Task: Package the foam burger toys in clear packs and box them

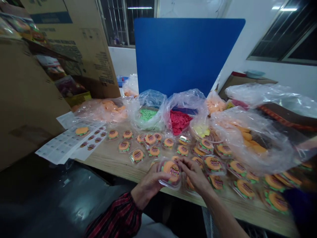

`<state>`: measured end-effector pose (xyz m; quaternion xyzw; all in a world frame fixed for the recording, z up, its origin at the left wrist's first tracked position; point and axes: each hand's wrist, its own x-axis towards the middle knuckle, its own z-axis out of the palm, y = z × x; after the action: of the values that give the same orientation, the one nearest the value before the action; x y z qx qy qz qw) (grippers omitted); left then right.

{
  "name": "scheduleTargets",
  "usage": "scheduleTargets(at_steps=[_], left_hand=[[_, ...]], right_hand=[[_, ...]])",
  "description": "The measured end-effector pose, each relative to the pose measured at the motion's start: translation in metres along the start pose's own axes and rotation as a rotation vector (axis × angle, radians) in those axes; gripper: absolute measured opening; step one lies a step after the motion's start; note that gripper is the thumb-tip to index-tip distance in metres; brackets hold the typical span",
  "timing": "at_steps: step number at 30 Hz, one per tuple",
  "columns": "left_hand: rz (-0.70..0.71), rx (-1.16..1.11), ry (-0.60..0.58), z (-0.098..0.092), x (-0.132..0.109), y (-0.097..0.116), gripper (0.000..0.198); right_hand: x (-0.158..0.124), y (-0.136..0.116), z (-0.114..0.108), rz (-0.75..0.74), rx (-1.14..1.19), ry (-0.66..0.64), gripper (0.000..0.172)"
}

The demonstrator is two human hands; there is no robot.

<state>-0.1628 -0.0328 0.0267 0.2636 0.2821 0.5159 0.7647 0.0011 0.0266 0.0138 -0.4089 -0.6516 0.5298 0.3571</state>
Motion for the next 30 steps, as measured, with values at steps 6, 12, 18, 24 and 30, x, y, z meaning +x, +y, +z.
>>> scheduleTargets(at_steps=[6,12,18,24,30], left_hand=[[0.054,0.076,0.106,0.000,-0.002,-0.008,0.037],[0.104,0.175,0.164,-0.002,0.001,-0.013,0.033],[0.028,0.328,-0.019,-0.003,0.000,-0.012,0.047],[0.040,0.297,0.077,-0.001,0.000,-0.017,0.044],[0.069,0.322,0.067,-0.002,0.001,-0.017,0.027]], right_hand=[[-0.011,0.012,0.008,0.096,0.207,0.108,0.032],[-0.014,0.008,0.001,0.107,0.228,0.088,0.030],[-0.005,-0.013,-0.002,0.084,0.181,-0.088,0.031],[-0.009,-0.007,0.010,0.173,0.406,0.052,0.035],[-0.010,-0.007,0.003,0.110,0.267,0.109,0.033]])
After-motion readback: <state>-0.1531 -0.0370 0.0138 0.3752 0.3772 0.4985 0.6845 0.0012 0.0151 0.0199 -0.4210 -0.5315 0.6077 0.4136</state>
